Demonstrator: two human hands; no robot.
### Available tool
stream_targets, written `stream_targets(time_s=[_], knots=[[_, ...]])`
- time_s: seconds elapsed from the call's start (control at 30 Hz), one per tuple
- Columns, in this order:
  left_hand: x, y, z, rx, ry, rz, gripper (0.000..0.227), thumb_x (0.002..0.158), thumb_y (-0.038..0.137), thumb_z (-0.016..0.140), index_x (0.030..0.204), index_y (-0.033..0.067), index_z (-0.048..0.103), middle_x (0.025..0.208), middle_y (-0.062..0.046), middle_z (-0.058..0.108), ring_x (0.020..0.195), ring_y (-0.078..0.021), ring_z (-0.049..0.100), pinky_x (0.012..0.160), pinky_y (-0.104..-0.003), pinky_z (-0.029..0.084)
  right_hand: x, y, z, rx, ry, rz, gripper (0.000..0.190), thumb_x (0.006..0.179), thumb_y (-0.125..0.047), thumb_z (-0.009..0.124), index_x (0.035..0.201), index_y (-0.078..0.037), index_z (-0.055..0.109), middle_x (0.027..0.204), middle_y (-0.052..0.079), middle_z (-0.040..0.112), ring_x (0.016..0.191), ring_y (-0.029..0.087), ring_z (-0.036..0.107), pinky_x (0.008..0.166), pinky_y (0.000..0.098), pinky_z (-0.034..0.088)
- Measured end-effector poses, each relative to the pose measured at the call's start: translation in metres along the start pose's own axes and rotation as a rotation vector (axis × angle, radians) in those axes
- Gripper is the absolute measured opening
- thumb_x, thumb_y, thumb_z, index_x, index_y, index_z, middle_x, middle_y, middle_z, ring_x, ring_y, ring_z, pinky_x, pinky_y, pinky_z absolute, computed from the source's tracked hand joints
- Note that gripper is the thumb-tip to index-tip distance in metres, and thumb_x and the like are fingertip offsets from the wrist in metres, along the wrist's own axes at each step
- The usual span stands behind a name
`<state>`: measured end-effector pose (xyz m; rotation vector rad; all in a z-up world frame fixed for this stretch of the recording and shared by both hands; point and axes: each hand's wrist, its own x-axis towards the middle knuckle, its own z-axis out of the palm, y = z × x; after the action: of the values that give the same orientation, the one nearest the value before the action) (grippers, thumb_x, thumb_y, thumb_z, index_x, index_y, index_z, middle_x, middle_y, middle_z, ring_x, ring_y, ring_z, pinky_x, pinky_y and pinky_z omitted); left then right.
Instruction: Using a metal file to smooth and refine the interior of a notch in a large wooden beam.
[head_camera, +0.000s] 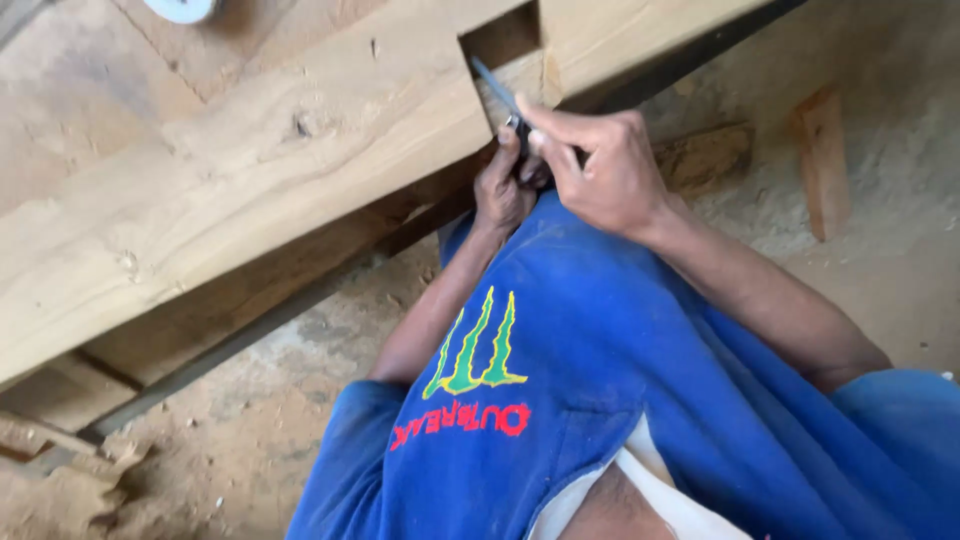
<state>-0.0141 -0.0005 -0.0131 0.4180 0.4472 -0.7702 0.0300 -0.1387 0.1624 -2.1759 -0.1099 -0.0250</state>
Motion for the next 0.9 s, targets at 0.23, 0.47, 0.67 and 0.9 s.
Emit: stream_targets(time_s=[0.23, 0.47, 0.67, 0.9], knots=[[-0.006, 0.015, 0.017, 0.360, 0.053, 0.161, 0.056, 0.108, 0.052, 0.053, 0.113, -0.0007, 0.071, 0.069, 0.003, 0.040, 0.065, -0.0096, 0.034, 0.063, -0.028, 0.027, -0.024, -0.009, -0.044, 0.285, 0.164, 0.296, 0.035, 0.114, -0.006, 0.058, 0.148, 0.004, 0.058, 0.083, 0.001, 0.067, 0.061, 0.005, 0.055, 0.050, 0.0221, 0.042], [-0.015, 0.018, 0.045, 0.408, 0.021, 0.227, 0.063, 0.108, 0.056, 0.046, 0.127, 0.0007, 0.068, 0.072, 0.004, 0.044, 0.067, -0.0084, 0.038, 0.062, -0.025, 0.030, -0.053, -0.024, -0.034, 0.254, 0.162, 0.352, 0.037, 0.115, -0.009, 0.060, 0.150, 0.004, 0.058, 0.076, 0.000, 0.060, 0.061, 0.004, 0.054, 0.053, 0.0213, 0.042], [-0.012, 0.007, 0.041, 0.260, 0.034, 0.238, 0.052, 0.107, 0.051, 0.054, 0.111, 0.0009, 0.065, 0.080, -0.001, 0.052, 0.075, -0.0128, 0.046, 0.069, -0.029, 0.037, -0.056, -0.028, -0.024, 0.136, 0.054, 0.344, 0.036, 0.110, -0.005, 0.063, 0.145, 0.003, 0.061, 0.075, 0.005, 0.063, 0.063, 0.007, 0.056, 0.058, 0.0248, 0.045], [-0.016, 0.012, 0.056, 0.166, -0.030, 0.196, 0.051, 0.105, 0.052, 0.053, 0.119, 0.0050, 0.065, 0.074, 0.002, 0.044, 0.071, -0.0105, 0.040, 0.067, -0.027, 0.034, -0.046, -0.019, -0.019, 0.016, -0.041, 0.275, 0.036, 0.104, 0.001, 0.065, 0.140, 0.004, 0.064, 0.074, 0.014, 0.068, 0.063, 0.012, 0.064, 0.060, 0.0282, 0.050]])
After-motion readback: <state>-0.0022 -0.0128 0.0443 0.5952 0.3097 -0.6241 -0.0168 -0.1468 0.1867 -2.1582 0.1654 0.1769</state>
